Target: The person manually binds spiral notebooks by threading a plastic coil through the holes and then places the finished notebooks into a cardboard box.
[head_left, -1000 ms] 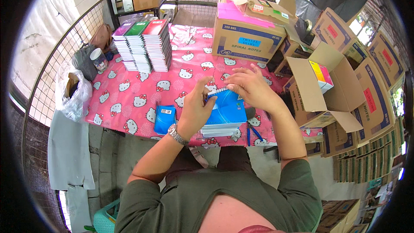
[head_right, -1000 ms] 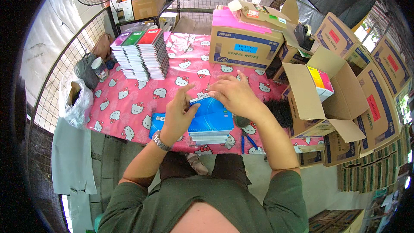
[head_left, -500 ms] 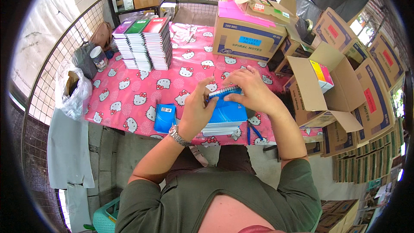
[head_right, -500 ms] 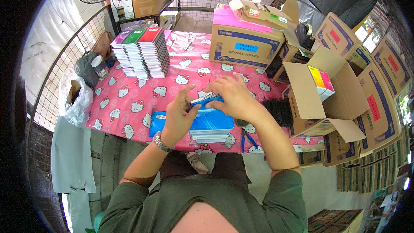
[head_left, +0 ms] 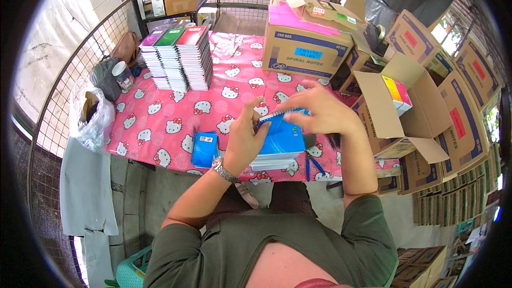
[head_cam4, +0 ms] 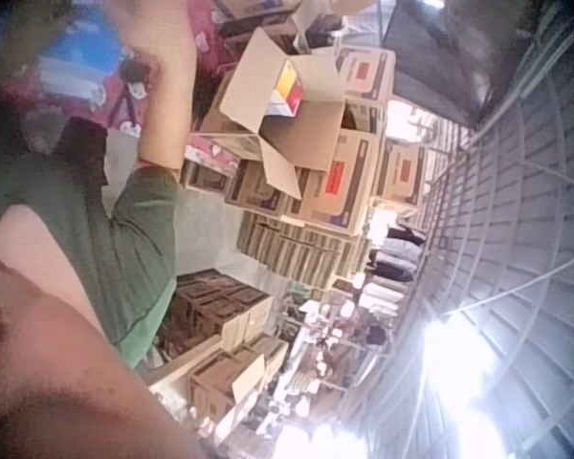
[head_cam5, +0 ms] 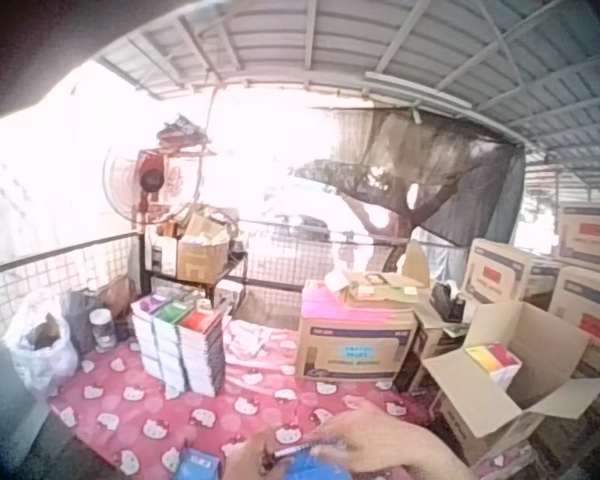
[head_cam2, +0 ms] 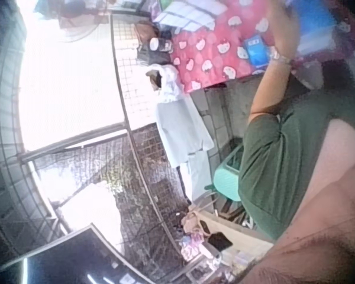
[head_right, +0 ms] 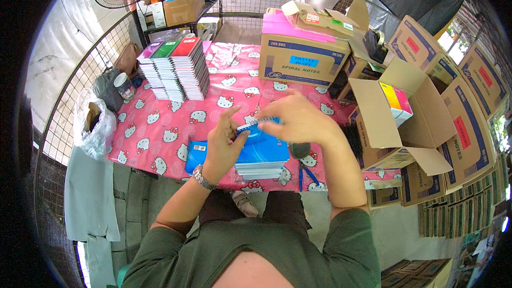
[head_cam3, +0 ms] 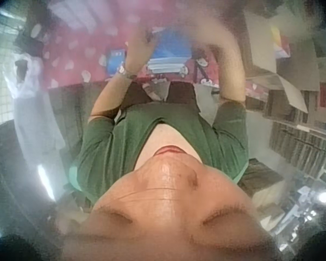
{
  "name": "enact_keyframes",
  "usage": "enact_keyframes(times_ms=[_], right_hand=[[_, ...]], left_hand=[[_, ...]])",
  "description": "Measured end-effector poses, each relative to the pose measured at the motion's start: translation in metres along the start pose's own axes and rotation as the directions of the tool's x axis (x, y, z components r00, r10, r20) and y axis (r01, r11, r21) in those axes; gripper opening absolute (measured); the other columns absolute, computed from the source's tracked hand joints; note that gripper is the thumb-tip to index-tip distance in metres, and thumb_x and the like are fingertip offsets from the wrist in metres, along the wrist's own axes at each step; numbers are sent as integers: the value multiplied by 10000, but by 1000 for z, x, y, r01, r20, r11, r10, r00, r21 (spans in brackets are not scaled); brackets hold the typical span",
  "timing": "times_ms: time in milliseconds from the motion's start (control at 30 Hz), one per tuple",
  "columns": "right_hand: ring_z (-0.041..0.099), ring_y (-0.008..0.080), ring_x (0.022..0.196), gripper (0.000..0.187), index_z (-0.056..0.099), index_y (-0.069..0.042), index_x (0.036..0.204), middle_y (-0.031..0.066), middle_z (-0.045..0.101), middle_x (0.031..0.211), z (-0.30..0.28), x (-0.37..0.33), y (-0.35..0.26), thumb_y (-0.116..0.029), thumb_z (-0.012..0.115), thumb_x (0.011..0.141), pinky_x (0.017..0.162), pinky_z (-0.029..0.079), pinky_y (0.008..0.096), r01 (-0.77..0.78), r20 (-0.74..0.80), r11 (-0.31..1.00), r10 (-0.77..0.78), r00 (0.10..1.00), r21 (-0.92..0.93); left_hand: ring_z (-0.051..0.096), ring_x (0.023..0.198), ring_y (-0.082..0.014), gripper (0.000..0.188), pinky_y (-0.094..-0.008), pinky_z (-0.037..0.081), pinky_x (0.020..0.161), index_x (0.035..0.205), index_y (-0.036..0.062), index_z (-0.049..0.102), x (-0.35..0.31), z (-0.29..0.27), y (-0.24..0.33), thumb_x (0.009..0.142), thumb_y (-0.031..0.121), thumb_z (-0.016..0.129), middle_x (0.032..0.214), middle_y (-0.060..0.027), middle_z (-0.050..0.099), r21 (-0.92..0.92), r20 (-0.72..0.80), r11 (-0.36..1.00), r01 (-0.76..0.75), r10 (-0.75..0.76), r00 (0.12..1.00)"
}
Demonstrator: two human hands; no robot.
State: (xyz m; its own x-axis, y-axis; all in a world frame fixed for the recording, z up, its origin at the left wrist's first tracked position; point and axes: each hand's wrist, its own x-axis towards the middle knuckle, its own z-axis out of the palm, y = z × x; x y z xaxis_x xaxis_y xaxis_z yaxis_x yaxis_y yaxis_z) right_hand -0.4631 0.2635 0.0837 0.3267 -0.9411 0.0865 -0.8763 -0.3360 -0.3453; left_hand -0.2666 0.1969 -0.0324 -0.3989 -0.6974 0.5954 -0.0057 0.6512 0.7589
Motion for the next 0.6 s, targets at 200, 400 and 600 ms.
enact_keyframes(times_ms=[200, 400, 600], right_hand=[[692, 334, 966, 425, 755, -74, 1032, 159, 734, 896, -3, 11, 2, -323, 654, 703, 1083, 355, 562, 85, -82, 994, -91, 993, -74], [680, 293, 1017, 386, 721, -78, 1108, 136, 732, 1004, 34, 4, 0, -218, 670, 751, 1082, 378, 525, -55, -262, 972, -7, 965, -230], [649, 369, 1055, 298, 671, -8, 1167, 188, 689, 1138, 146, -94, 107, -206, 578, 965, 941, 493, 473, -521, -621, 681, 715, 322, 515]], left_hand=[[524, 602, -71, 568, -244, 424, 525, 1313, 66, 490, 0, 5, -3, 817, -70, 731, 712, -16, 529, 12, 19, 1000, 4, -4, 1000], [579, 632, -69, 335, -233, 474, 504, 1162, 25, 565, 0, 8, -10, 866, -50, 704, 733, -26, 569, -61, 48, 997, 55, -52, 998], [602, 642, -74, 186, -240, 551, 515, 1074, -6, 592, 7, 7, -2, 926, 43, 692, 811, -64, 637, -146, 78, 977, 153, -143, 987]])
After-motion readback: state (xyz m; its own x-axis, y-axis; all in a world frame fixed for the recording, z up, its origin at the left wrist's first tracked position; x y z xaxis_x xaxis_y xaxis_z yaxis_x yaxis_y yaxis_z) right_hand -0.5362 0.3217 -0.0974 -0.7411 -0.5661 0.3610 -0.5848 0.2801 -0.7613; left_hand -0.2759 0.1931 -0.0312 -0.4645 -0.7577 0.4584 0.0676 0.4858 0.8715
